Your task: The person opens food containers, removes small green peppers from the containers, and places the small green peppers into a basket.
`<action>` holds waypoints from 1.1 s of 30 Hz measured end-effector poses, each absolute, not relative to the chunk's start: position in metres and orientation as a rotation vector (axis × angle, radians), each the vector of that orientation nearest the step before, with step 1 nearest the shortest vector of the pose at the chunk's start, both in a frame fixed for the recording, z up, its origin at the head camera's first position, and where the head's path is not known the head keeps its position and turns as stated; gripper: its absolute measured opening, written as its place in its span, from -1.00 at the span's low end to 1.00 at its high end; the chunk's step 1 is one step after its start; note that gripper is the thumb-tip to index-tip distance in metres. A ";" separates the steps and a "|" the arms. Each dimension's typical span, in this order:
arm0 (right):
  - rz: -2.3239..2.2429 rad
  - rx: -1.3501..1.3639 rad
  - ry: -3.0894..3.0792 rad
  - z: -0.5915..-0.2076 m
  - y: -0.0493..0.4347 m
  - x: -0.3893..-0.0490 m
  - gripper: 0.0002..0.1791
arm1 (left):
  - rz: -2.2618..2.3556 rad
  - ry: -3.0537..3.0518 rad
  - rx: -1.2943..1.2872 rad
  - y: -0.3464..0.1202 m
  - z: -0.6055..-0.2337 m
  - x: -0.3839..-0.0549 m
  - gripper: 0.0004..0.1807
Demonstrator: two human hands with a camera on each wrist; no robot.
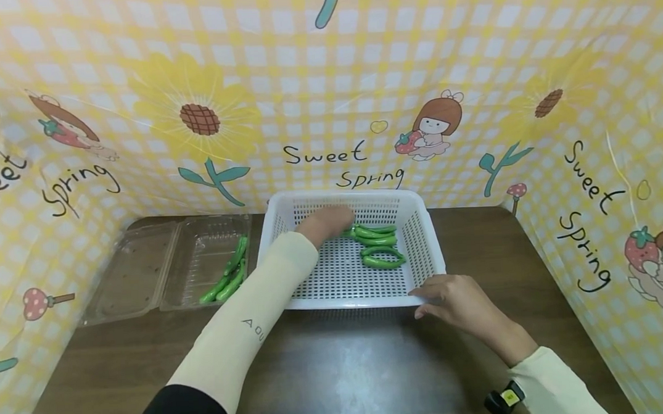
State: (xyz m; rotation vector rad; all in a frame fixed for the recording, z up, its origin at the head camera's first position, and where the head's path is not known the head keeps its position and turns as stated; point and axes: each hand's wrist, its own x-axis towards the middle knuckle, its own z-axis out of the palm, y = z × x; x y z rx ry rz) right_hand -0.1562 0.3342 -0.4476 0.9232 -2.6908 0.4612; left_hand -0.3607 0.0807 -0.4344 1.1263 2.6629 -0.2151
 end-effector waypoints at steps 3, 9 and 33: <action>0.462 0.930 -2.686 -0.448 0.335 -0.155 -0.58 | -0.137 2.660 1.123 0.080 -0.443 -0.362 -0.85; 0.456 0.935 -2.678 -0.450 0.337 -0.155 -0.58 | -0.081 2.667 1.159 0.082 -0.452 -0.356 -0.85; 0.422 0.937 -2.648 -0.447 0.331 -0.153 -0.58 | 0.139 2.855 0.604 -0.068 -0.355 -0.356 -0.78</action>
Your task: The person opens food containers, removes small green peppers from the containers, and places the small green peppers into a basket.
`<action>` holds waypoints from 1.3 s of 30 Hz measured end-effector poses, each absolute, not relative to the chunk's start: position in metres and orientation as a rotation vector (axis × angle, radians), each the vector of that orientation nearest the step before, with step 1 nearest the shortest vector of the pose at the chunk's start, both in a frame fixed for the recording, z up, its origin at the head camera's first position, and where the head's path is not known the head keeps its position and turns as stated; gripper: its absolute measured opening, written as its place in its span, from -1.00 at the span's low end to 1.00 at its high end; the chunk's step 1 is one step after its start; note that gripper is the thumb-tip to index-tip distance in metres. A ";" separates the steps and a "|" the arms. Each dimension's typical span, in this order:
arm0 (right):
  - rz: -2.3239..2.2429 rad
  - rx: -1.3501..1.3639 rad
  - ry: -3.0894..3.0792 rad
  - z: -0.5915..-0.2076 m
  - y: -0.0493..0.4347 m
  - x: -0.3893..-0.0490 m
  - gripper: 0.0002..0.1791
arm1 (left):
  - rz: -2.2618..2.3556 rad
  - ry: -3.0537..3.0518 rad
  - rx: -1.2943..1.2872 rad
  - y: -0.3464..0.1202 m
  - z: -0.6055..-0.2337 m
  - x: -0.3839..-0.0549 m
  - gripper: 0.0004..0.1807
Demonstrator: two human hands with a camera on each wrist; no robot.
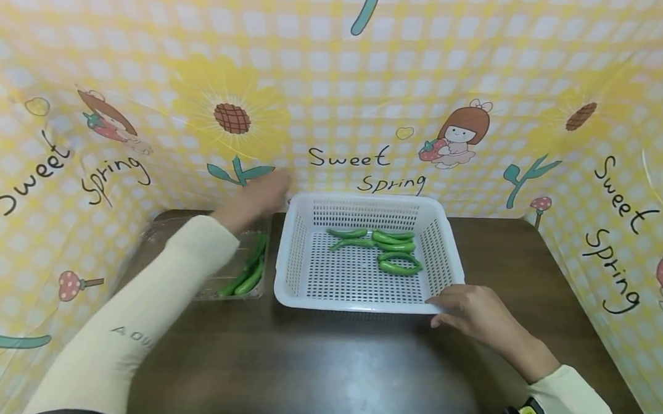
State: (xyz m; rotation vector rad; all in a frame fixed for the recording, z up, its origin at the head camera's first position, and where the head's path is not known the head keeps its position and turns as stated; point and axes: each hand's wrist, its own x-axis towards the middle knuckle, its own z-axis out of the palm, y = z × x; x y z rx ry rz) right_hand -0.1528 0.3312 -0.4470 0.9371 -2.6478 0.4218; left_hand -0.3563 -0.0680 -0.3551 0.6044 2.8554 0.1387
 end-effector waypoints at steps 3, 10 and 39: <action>0.425 0.930 -2.646 -0.448 0.333 -0.152 -0.58 | 0.193 2.776 0.506 -0.101 -0.377 -0.355 -0.72; 0.432 0.922 -2.652 -0.448 0.333 -0.151 -0.57 | 0.382 2.642 0.401 -0.137 -0.429 -0.338 -0.74; 0.435 0.914 -2.673 -0.448 0.332 -0.153 -0.57 | 0.982 2.655 0.044 -0.144 -0.462 -0.345 -0.50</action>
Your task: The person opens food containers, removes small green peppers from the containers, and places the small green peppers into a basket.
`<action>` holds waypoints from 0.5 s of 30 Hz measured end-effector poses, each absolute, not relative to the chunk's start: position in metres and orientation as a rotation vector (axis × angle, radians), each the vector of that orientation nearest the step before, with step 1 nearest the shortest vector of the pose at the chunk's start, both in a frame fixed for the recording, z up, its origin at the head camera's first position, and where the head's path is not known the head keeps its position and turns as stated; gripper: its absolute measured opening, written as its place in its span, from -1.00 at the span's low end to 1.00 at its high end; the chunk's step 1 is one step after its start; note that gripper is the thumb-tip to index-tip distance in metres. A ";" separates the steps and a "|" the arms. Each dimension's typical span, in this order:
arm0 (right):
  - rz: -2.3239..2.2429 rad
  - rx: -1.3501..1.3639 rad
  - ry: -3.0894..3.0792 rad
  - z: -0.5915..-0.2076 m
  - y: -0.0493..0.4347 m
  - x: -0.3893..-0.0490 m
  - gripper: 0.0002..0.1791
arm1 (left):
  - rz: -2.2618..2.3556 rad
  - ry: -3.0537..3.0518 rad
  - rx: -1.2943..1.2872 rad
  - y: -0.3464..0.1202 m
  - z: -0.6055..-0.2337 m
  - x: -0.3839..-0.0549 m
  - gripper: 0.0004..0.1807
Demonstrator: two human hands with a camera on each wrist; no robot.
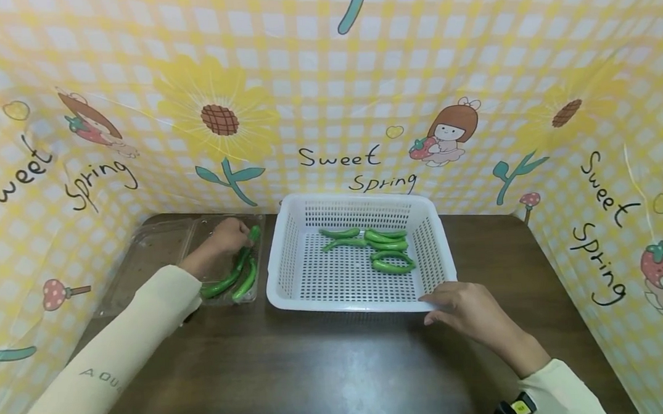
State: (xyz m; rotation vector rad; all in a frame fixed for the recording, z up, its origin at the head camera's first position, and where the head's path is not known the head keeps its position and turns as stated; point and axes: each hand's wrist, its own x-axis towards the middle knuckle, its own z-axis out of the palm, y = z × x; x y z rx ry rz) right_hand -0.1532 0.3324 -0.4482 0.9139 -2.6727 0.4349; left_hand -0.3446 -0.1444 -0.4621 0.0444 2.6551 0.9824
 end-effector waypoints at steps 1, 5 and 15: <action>0.437 0.914 -2.673 -0.448 0.332 -0.153 -0.58 | 1.015 2.656 0.047 -0.146 -0.458 -0.347 -0.48; 0.449 0.914 -2.675 -0.449 0.331 -0.154 -0.58 | 1.036 2.701 0.155 -0.150 -0.433 -0.352 -0.63; 0.427 0.924 -2.675 -0.447 0.332 -0.154 -0.59 | 0.851 2.829 0.435 -0.082 -0.365 -0.357 -0.96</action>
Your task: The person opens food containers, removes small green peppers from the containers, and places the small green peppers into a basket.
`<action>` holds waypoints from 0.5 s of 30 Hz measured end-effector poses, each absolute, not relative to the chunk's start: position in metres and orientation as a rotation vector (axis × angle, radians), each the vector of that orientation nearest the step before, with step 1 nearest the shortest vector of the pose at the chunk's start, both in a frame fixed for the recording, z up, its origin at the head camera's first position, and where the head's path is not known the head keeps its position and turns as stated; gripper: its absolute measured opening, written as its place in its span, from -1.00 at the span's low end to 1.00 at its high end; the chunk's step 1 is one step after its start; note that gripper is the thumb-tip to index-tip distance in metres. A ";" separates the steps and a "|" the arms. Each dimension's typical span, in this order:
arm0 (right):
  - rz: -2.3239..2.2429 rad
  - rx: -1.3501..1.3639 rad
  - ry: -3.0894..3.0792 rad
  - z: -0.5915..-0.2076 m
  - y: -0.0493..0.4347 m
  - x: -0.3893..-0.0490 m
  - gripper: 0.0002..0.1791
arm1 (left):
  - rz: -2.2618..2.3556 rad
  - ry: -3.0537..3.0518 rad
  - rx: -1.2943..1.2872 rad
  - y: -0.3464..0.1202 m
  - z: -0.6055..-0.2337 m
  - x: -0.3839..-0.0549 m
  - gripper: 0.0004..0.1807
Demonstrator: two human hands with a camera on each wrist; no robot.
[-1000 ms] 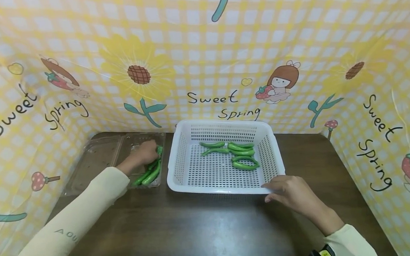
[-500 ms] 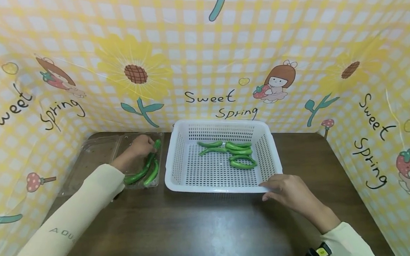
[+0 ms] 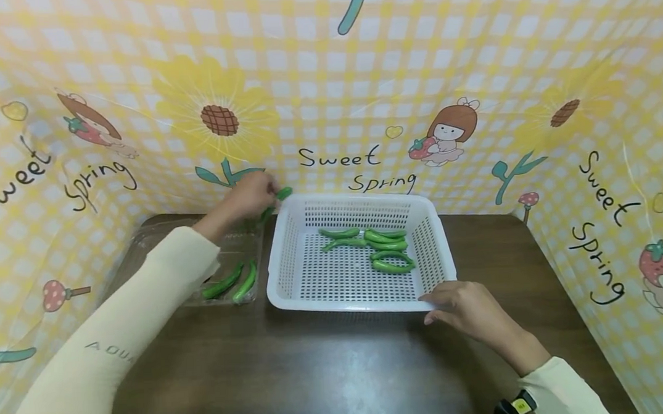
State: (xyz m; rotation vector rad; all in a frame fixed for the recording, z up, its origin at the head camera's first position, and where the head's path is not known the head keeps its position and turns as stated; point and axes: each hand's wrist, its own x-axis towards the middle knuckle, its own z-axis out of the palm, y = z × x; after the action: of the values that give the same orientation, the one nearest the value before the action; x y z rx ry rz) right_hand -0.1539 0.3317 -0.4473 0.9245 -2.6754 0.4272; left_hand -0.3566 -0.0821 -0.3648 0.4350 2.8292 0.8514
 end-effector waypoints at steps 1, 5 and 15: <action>0.420 0.925 -2.673 -0.447 0.332 -0.154 -0.58 | 0.830 2.831 0.453 -0.070 -0.362 -0.356 -0.92; 0.417 0.927 -2.661 -0.448 0.334 -0.154 -0.58 | 0.675 2.830 0.519 -0.021 -0.359 -0.354 -0.88; 0.435 0.929 -2.660 -0.448 0.335 -0.155 -0.59 | -0.002 2.855 0.832 0.051 -0.388 -0.351 -0.81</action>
State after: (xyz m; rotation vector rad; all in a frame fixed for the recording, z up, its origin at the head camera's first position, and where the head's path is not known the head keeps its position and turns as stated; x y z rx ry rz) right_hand -0.1551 0.3348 -0.4485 0.9294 -2.6601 0.4350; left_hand -0.3510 0.0507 -0.3884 0.8321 2.8554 -0.0024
